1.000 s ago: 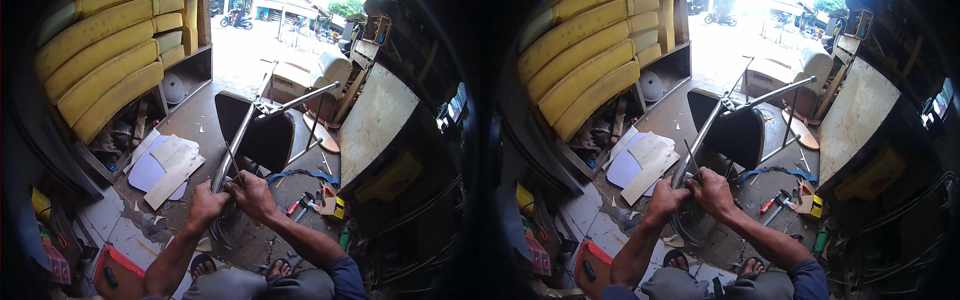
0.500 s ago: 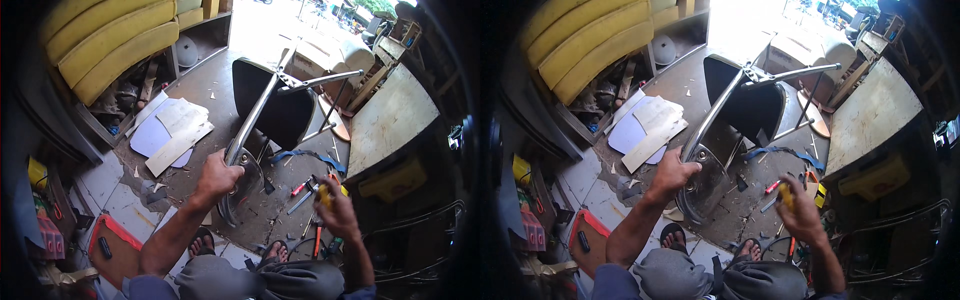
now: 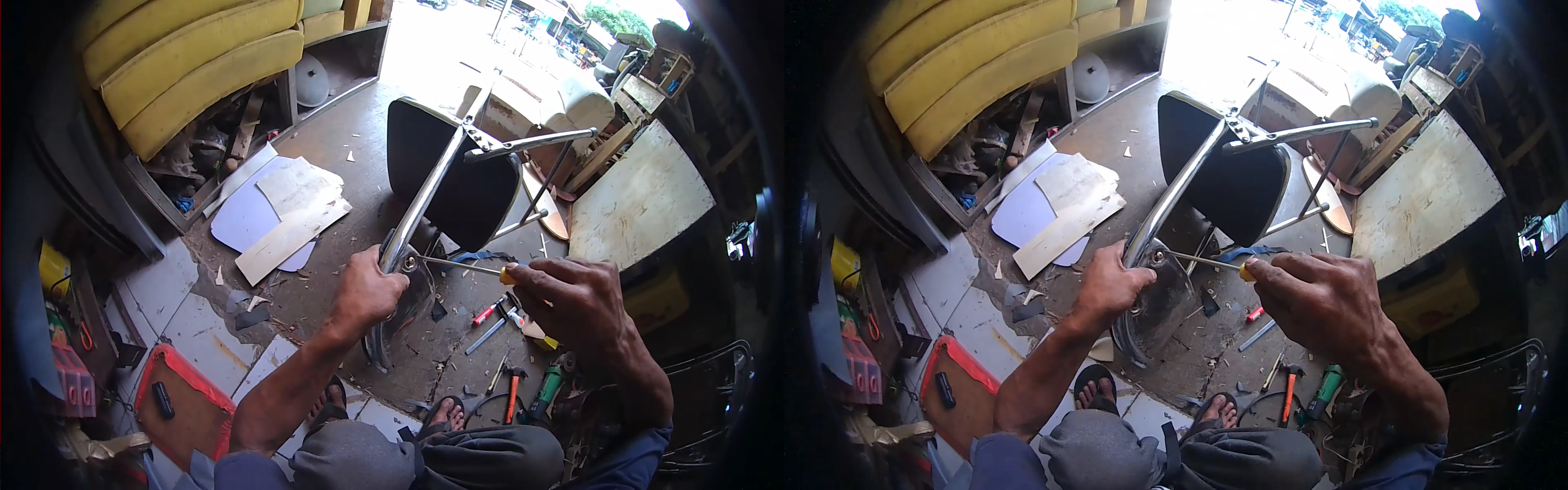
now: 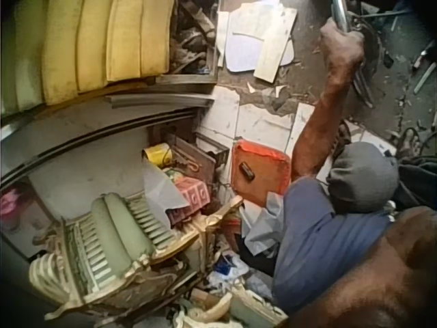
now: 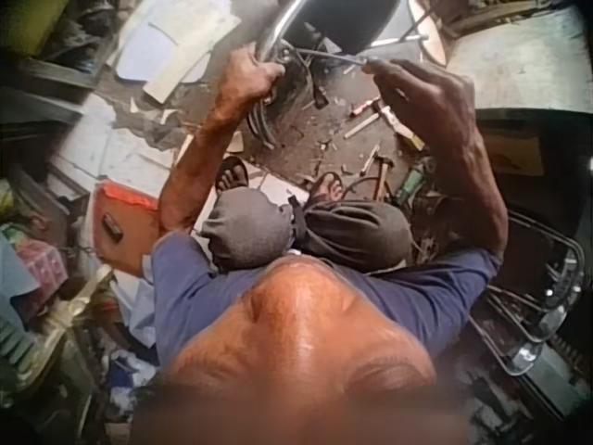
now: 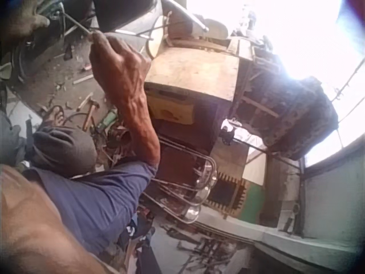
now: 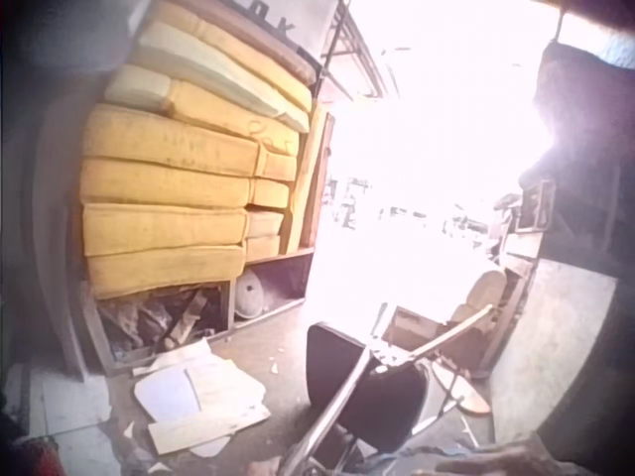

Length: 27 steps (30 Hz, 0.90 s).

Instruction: The person unscrews the seat from a metal chair frame using a screwdriver and then works on reattaching a part of the metal frame by hand.

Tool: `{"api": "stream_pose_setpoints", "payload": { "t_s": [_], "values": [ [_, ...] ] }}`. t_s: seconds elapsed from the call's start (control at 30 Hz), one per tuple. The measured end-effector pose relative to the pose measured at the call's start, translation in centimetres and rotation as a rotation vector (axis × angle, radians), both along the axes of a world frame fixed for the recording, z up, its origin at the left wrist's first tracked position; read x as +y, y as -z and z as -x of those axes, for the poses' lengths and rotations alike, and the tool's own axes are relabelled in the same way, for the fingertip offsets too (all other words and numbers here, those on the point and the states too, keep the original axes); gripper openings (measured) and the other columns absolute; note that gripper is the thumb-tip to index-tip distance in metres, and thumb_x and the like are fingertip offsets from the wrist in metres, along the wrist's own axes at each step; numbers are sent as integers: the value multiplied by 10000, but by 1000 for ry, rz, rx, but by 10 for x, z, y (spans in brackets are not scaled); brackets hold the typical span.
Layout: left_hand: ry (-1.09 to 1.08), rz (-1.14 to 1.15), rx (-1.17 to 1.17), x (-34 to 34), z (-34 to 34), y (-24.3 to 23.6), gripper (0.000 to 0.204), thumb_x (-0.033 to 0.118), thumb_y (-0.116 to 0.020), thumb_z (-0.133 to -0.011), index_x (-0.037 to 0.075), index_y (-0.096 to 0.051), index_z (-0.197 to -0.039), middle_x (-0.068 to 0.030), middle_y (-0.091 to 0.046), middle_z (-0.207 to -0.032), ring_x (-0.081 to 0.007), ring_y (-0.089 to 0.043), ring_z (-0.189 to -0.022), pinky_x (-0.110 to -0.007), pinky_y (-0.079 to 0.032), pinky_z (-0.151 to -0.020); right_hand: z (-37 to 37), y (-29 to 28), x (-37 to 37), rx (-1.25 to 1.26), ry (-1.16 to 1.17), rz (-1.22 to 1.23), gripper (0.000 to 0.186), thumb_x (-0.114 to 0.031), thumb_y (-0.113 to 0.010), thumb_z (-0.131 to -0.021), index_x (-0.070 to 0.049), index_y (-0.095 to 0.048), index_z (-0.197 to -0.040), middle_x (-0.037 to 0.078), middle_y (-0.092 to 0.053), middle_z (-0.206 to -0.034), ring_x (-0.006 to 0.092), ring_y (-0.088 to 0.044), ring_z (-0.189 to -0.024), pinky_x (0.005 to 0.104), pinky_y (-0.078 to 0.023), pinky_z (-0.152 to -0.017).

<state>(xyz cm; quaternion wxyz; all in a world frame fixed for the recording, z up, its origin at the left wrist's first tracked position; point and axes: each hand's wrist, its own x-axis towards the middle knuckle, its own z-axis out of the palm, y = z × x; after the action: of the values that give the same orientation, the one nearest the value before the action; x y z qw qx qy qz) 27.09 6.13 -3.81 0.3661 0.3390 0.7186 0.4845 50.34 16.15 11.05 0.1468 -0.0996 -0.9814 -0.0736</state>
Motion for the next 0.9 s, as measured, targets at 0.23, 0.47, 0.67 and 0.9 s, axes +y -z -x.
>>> {"api": "stream_pose_setpoints", "payload": {
  "t_s": [0.23, 0.47, 0.67, 0.9],
  "values": [
    [14, 11, 6, 2, 0, 4, 230, 153, -671, -766, 4, -671, -941, -156, -689, -759, -245, -690, -705, -388, -537, -698, 5, -3, -3, -6, 6, 48, 242, -108, -795, -819, -135, -755, -1056, 33, -766, -902, 170, -730, -670, 301, -568, -499],
    [11, 1, -25, 3, 0, 8, 229, 157, -675, -769, 24, -680, -956, -150, -694, -762, -252, -695, -706, -388, -541, -697, 6, -1, -1, -22, 47, 149, 223, -129, -795, -835, -133, -781, -1057, 59, -781, -908, 182, -734, -637, 306, -582, -515],
    [11, -3, -39, 4, 1, 10, 221, 154, -676, -768, 29, -683, -951, -146, -696, -763, -252, -703, -712, -388, -543, -702, 3, -2, 2, -6, 85, 168, 216, -140, -799, -834, -132, -790, -1050, 55, -782, -906, 185, -733, -630, 313, -583, -523],
    [13, -18, -43, 4, -1, 9, 221, 125, -678, -774, 19, -689, -968, -110, -683, -758, -203, -666, -687, -362, -526, -672, 5, -9, 0, -94, -7, -11, 258, -124, -761, -846, -145, -769, -1103, 60, -764, -911, 166, -721, -675, 299, -557, -506]
  ]
}}
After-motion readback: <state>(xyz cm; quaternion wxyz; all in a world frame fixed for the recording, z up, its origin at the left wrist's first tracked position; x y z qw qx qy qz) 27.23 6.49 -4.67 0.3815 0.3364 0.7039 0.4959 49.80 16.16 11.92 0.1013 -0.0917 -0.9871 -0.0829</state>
